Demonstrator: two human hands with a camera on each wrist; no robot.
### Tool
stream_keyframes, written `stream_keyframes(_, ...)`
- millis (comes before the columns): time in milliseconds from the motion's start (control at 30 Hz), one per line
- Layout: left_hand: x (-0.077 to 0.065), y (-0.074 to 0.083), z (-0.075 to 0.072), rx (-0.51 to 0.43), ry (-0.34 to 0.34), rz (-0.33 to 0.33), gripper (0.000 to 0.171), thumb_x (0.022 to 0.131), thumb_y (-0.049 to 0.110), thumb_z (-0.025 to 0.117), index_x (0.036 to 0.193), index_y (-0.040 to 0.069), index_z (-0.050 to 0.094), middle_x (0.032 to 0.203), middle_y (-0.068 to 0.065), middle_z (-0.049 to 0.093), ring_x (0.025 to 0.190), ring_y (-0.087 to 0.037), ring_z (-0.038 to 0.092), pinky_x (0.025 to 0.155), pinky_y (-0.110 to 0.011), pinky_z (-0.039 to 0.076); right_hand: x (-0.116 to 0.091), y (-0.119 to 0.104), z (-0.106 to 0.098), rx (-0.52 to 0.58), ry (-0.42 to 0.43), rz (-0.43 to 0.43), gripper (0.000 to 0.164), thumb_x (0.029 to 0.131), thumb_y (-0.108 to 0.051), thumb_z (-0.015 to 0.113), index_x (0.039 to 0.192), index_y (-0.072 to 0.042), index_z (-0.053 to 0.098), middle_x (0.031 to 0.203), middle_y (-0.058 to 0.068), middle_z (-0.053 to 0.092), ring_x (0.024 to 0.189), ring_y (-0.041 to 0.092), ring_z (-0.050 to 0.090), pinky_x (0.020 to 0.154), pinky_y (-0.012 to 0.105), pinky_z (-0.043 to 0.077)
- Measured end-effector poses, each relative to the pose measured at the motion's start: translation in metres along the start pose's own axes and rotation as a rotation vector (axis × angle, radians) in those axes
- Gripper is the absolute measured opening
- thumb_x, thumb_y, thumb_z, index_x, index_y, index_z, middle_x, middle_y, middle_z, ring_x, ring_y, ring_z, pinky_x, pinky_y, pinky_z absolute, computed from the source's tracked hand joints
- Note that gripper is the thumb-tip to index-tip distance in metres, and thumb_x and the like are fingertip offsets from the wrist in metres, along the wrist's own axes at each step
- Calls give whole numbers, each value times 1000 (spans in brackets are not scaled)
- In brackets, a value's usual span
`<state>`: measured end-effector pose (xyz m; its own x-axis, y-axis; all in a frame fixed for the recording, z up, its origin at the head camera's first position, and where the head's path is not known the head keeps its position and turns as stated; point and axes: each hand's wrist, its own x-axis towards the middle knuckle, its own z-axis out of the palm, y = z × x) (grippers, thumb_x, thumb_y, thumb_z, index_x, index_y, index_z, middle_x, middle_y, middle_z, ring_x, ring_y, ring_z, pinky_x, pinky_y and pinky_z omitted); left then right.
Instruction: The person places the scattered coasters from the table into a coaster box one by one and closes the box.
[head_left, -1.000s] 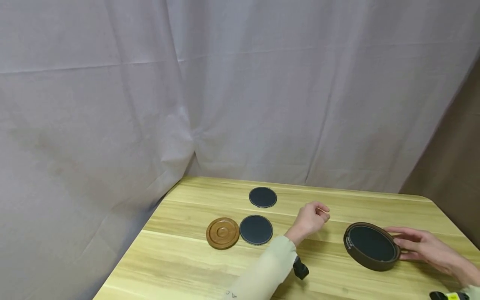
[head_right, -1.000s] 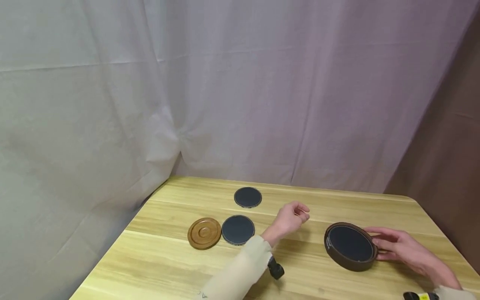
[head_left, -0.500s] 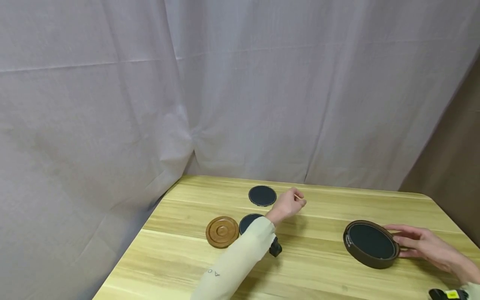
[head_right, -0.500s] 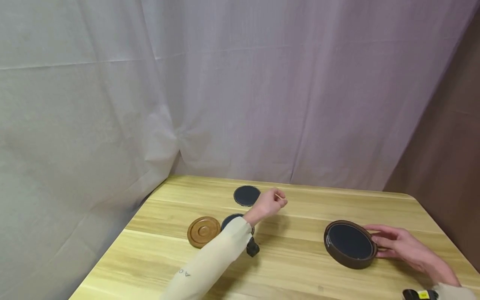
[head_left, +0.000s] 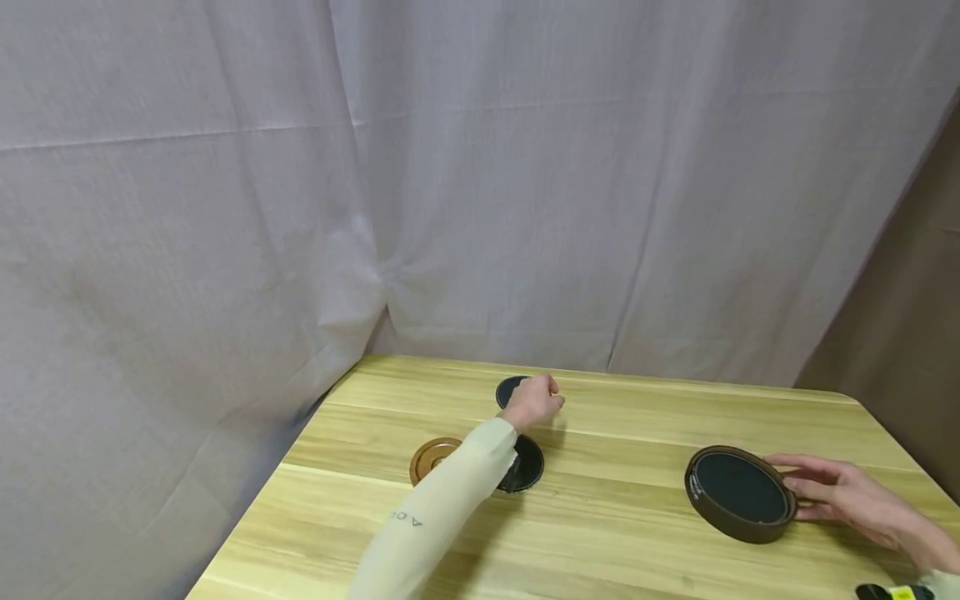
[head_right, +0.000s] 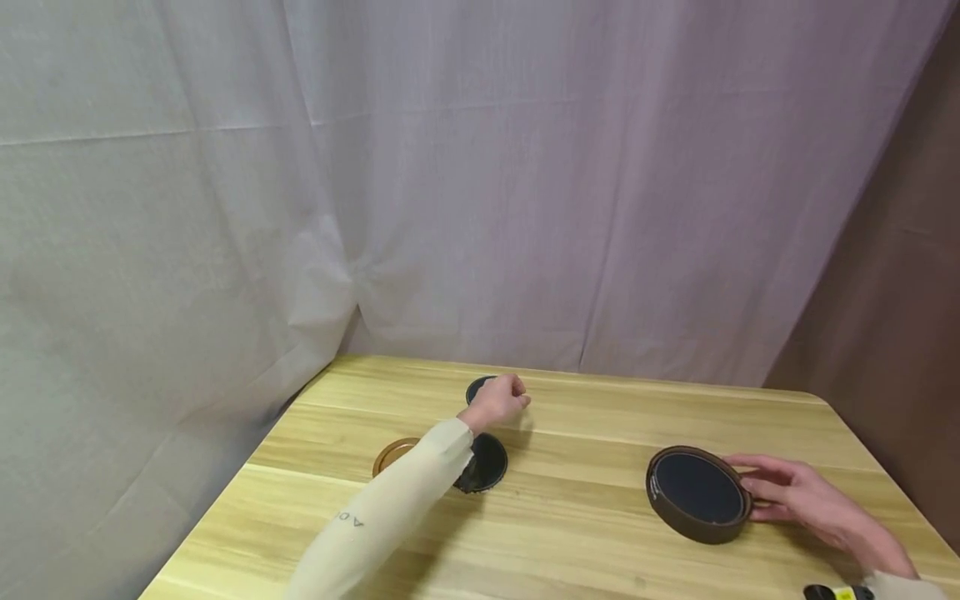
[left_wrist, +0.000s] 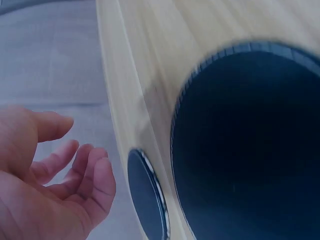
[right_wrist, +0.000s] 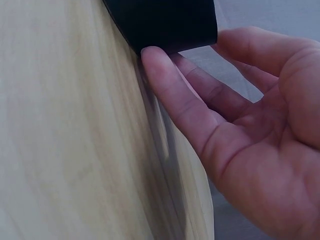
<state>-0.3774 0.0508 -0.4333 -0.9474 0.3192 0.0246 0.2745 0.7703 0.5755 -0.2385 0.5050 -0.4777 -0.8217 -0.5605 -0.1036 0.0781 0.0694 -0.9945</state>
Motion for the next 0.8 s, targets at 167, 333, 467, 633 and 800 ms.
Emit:
stream_keyframes(167, 7, -16, -9, 7, 11, -5, 37, 97, 22, 59, 67, 15, 40, 59, 4, 32, 53, -12, 26, 52, -25, 24, 1, -1, -1, -6, 12, 0, 47, 105, -3, 37, 140, -30, 53, 126, -15, 65, 111, 11, 66, 89, 36, 57)
stream_keyframes(333, 12, -35, -12, 47, 30, -61, 47, 95, 25, 63, 60, 17, 33, 55, 5, 26, 48, -11, 23, 49, -24, 22, 1, -2, 0, -10, 17, 7, 47, 105, -2, 37, 140, -30, 54, 126, -15, 65, 110, 12, 66, 88, 36, 57)
stream_keyframes(467, 14, -48, -16, 71, 59, -119, 54, 95, 25, 63, 53, 16, 30, 49, 4, 22, 44, -12, 22, 45, -25, 21, 1, -2, 1, 4, 3, -5, 48, 105, -1, 35, 140, -29, 53, 126, -14, 65, 111, 13, 66, 88, 36, 57)
stream_keyframes(633, 15, -58, -21, 56, 132, -208, 31, 93, 28, 66, 71, 9, 53, 66, -3, 51, 59, -19, 48, 54, -31, 39, 1, -2, 0, 17, 0, 6, 47, 106, -3, 35, 139, -32, 54, 126, -14, 65, 111, 12, 66, 89, 35, 56)
stream_keyframes(800, 16, -62, -21, 1, 124, -310, 48, 89, 36, 71, 118, 0, 59, 109, -18, 65, 96, -33, 64, 76, -41, 54, 2, -3, -1, 32, -12, 10, 47, 106, -4, 34, 140, -31, 54, 127, -14, 65, 112, 13, 66, 90, 36, 56)
